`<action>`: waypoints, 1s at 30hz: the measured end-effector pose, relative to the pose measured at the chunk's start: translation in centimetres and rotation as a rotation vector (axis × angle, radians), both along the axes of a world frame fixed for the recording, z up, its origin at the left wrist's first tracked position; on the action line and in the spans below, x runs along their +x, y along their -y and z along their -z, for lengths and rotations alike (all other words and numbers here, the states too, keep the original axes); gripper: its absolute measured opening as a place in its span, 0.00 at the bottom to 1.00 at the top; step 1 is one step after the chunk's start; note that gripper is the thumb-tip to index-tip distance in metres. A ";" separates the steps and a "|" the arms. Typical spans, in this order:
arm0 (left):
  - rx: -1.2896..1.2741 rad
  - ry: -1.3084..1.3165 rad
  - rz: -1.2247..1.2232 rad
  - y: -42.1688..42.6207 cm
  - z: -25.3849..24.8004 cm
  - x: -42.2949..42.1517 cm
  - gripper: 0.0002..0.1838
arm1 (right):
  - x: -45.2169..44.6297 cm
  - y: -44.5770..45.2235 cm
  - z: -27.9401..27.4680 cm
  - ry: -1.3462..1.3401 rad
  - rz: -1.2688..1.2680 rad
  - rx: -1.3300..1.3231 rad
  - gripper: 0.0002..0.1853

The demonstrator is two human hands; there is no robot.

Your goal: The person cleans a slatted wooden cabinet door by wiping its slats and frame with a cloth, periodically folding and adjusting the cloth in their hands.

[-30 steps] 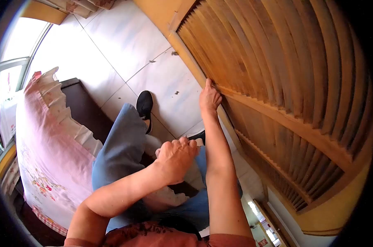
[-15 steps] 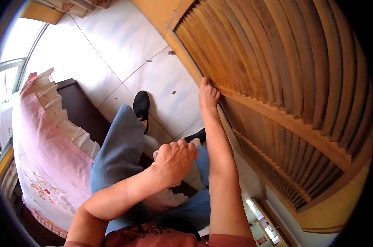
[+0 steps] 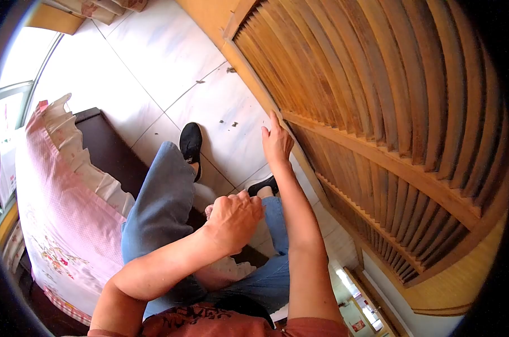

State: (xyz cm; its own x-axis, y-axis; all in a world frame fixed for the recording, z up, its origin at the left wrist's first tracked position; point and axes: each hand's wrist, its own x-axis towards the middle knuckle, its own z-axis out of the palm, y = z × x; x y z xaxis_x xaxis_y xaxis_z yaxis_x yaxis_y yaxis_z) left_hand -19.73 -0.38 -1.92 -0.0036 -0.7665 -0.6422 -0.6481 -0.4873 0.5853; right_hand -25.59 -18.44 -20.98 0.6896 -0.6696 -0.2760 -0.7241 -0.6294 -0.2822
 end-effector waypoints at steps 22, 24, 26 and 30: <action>0.030 -0.028 0.050 0.1 -0.5 0.6 0.30 | 0.1 1.5 1.7 -0.136 -0.294 -0.201 0.07; -0.064 0.025 0.003 -0.4 -0.2 0.1 0.10 | -1.8 0.0 1.3 -0.081 -0.298 -0.078 0.06; -0.070 0.054 0.067 -0.3 -0.6 0.4 0.11 | -3.3 -1.0 1.5 0.068 -0.317 0.021 0.10; -0.171 0.069 0.041 -0.1 -0.6 0.2 0.15 | -3.7 -0.3 -0.6 -0.045 0.097 0.220 0.13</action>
